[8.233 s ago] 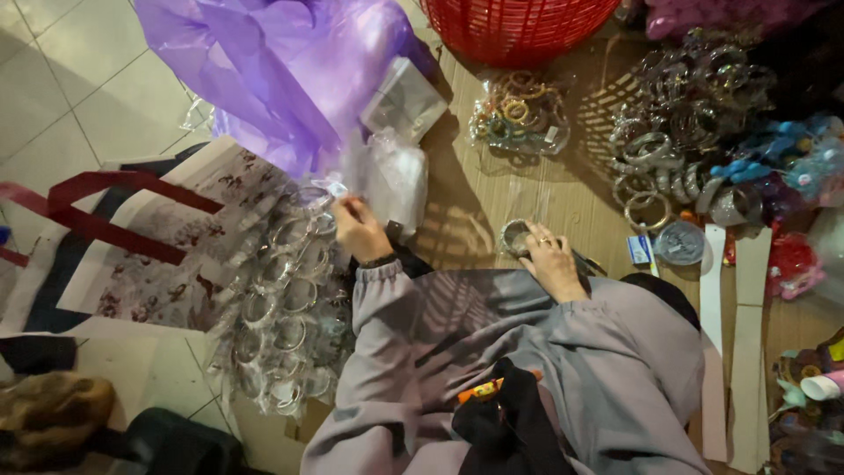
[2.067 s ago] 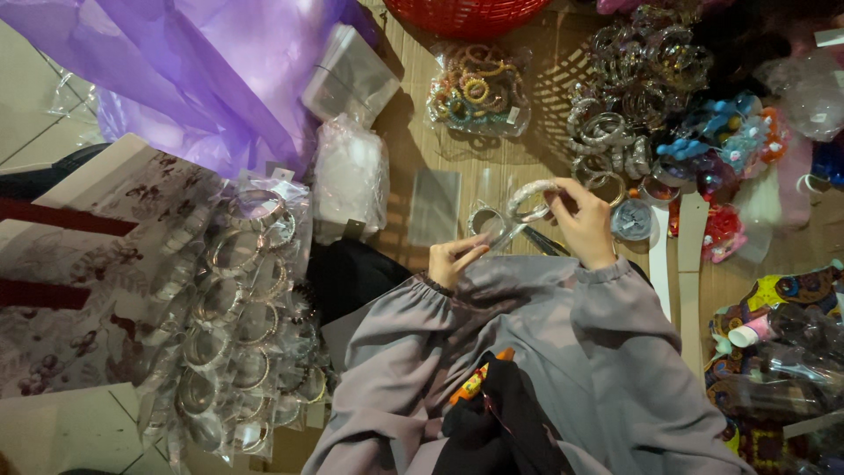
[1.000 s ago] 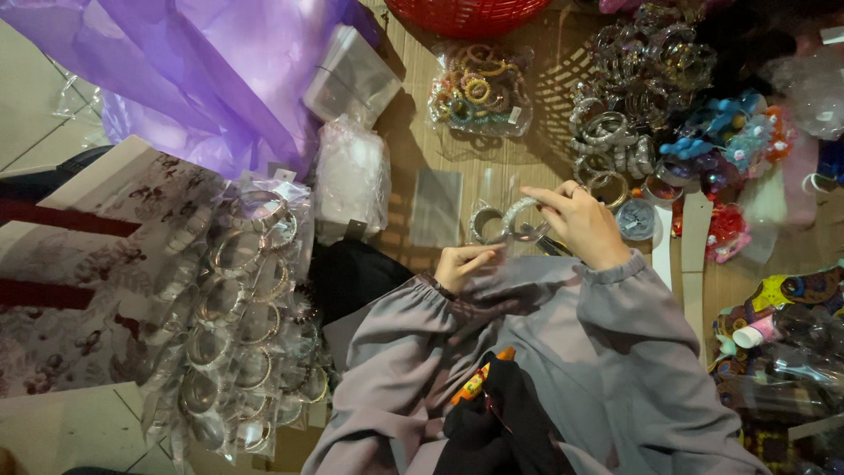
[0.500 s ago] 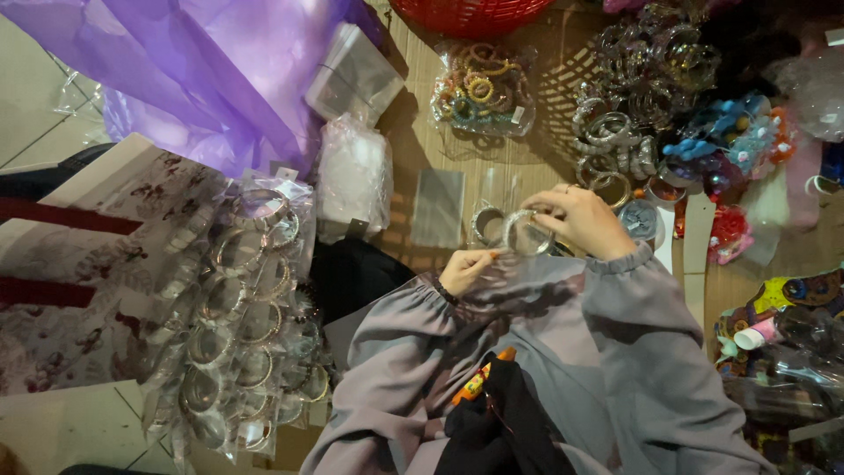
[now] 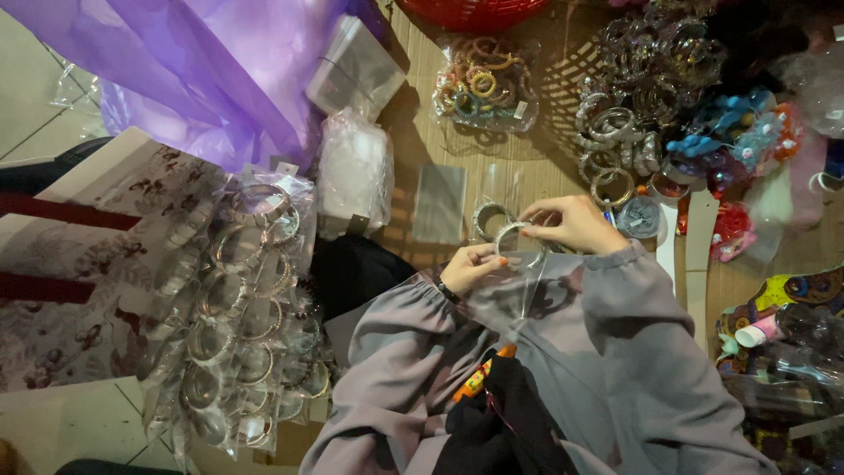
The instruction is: The person sits on the floor and packs silver bangles into small clear plastic bags. They pick up bangles from a pile, place them into bags, and seal them, repeating the process for multiple items.
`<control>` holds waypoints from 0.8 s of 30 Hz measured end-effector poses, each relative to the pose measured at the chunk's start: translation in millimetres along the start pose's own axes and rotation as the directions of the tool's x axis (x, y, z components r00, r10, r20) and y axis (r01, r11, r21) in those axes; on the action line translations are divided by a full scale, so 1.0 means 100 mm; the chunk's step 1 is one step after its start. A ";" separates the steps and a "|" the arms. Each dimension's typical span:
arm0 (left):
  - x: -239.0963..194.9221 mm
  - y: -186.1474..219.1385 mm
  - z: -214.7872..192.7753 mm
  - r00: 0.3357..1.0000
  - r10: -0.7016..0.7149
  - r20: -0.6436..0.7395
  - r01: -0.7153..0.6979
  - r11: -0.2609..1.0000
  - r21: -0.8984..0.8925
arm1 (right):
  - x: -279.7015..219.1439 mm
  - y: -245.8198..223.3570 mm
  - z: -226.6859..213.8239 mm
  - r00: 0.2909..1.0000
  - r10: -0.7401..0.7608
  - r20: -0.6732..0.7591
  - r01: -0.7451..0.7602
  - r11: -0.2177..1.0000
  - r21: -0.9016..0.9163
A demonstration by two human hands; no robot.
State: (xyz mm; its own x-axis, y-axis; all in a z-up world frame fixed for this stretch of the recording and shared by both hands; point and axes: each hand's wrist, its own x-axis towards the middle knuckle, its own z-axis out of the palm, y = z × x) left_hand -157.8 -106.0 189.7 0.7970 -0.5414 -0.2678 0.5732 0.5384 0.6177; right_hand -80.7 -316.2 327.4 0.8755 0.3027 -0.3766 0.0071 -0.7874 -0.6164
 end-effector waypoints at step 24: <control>0.09 -0.03 -0.15 0.963 0.269 -0.005 -0.249 0.899 0.361 | -0.03 -0.01 -0.10 0.991 0.036 0.127 -0.057 0.985 0.165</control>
State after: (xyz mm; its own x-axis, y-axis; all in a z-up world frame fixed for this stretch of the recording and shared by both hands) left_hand -149.7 -102.9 173.9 0.9229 -0.3731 -0.0953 0.2476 0.3854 0.8889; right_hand -78.3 -321.9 336.1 0.8066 0.3398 -0.4837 -0.1226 -0.7043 -0.6992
